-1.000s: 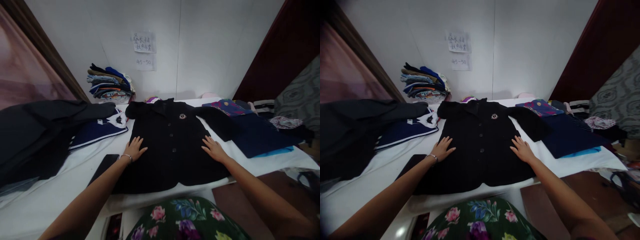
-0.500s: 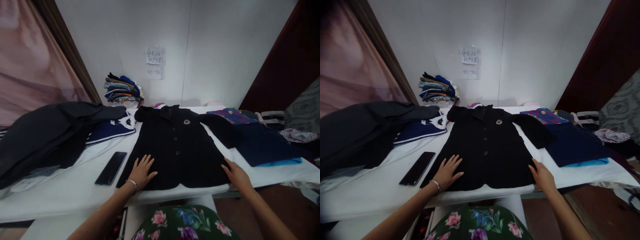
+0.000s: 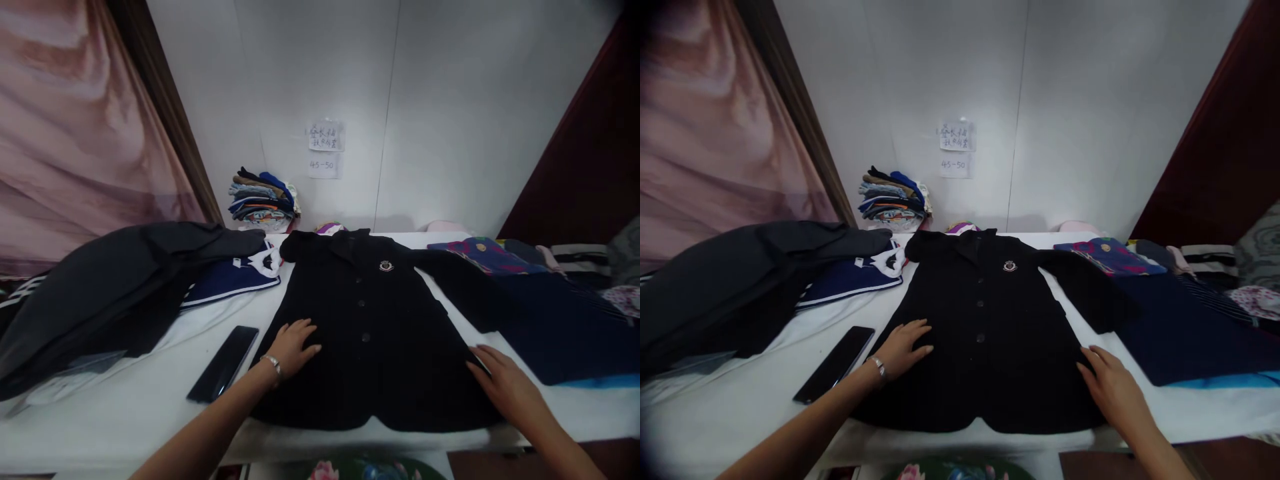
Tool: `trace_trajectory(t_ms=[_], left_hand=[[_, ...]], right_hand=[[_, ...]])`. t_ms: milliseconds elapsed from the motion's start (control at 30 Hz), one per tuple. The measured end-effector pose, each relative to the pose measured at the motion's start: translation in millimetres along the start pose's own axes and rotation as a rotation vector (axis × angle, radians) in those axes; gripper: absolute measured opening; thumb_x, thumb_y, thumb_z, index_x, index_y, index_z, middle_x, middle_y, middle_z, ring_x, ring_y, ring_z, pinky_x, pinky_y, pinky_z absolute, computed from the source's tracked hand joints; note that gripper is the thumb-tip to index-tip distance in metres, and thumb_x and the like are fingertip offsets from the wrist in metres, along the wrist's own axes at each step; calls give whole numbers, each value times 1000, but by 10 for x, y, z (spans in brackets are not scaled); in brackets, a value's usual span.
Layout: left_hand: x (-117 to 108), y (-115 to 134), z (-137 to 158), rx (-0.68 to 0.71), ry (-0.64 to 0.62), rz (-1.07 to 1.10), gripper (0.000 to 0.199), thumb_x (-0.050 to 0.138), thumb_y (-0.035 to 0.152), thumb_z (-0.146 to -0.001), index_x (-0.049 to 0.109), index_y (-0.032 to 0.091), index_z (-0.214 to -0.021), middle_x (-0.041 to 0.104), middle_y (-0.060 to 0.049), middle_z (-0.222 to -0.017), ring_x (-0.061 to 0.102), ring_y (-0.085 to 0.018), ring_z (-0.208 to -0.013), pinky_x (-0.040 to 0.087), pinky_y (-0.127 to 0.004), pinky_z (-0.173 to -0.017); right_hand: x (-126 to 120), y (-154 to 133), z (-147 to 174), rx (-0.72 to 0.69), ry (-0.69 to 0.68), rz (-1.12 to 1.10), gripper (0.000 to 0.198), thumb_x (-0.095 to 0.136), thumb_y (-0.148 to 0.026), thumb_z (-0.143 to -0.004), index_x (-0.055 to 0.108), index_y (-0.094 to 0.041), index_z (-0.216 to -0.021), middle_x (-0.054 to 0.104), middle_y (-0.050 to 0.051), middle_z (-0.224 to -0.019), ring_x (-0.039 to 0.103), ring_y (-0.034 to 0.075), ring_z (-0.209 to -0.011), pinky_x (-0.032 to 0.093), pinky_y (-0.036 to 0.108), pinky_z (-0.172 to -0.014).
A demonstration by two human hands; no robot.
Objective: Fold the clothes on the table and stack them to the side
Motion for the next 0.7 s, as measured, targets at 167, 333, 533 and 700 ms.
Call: trace_trajectory(t_ms=[167,333,533,700], left_hand=[[-192,312,-896,100,76,-75,47,49,42,-85,52,24,-129,45,-8,-143,34,-24,-135,24,-48,-111],[-109,526,-1758,57,103,-101,37,46,37,-88,57,25,-121,50,-6,-138,39,-24,-130,27,-44,-108],[-281,521,-2406,-79,245,-109,39,28,35,-95,62,21,-108,61,-10,-116,51,-24,-113,37,-37,-95],[-428,588,-2935,-120,299,-126,42,36,45,-92,52,21,-123,55,-9,-129,43,-22,-122,29,-37,-103]], right_hand=[[175,-593,-764,-153,-166,-105,46,40,-45,-90,59,-19,-123,53,11,-134,49,26,-123,39,43,-105],[476,-1061,-1625,-259,-302,-130,55,41,-44,-89,44,-19,-138,34,11,-149,24,27,-139,27,47,-110],[932,-909,-2355,-98,-347,-36,61,35,-50,-92,33,-18,-143,25,12,-153,13,29,-142,17,53,-111],[1395,-650,-2255,12,-499,-6,65,29,-55,-92,31,-17,-144,19,11,-154,14,27,-142,10,56,-111]])
Point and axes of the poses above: each hand's wrist, its own z-axis away from the middle knuckle, its own x-axis out of the palm, y = z × x, the point moved 5 cm from there along -z, towards the middle knuckle
